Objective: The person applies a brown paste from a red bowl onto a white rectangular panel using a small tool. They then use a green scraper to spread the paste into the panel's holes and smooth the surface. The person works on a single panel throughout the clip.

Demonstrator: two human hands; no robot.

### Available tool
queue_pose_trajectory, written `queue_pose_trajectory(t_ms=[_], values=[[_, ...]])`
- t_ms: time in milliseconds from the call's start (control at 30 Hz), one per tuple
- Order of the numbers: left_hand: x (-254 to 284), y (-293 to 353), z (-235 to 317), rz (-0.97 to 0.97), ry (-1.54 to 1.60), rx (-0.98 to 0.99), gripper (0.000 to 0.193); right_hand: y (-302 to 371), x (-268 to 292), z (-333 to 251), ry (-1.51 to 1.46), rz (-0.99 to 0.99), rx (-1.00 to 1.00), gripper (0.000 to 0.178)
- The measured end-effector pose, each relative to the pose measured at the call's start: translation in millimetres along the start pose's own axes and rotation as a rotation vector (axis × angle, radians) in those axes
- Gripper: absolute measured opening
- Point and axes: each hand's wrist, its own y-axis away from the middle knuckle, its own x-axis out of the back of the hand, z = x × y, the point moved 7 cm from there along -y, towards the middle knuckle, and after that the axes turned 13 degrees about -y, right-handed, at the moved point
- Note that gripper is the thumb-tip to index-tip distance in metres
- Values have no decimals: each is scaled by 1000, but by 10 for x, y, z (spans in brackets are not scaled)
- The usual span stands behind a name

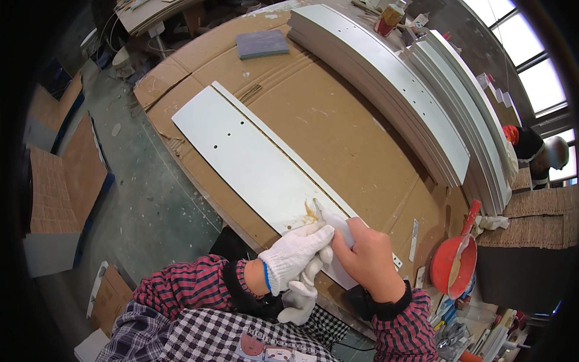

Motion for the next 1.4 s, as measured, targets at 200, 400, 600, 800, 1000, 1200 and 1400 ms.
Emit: queue_pose_trajectory(t_ms=[200,400,600,800,1000,1200,1400], values=[[24,-15,-9,14,-4,-21,30,-25,-20,-22,16,-6,30,28],[21,-13,-13,2,16,2,30,-33,-23,-33,26,-17,19,27],[34,-44,-41,19,6,-14,30,-32,-20,-45,32,-20,17,27],[6,5,2,27,33,0,33,-29,-31,-51,26,-26,23,27],[-9,29,29,29,57,5,35,-35,-32,-46,37,-30,14,26],[-25,2,-12,11,50,-6,33,-2,-13,-29,37,-18,4,27],[-67,65,-6,-13,64,68,30,61,-7,25,-56,34,-3,26]])
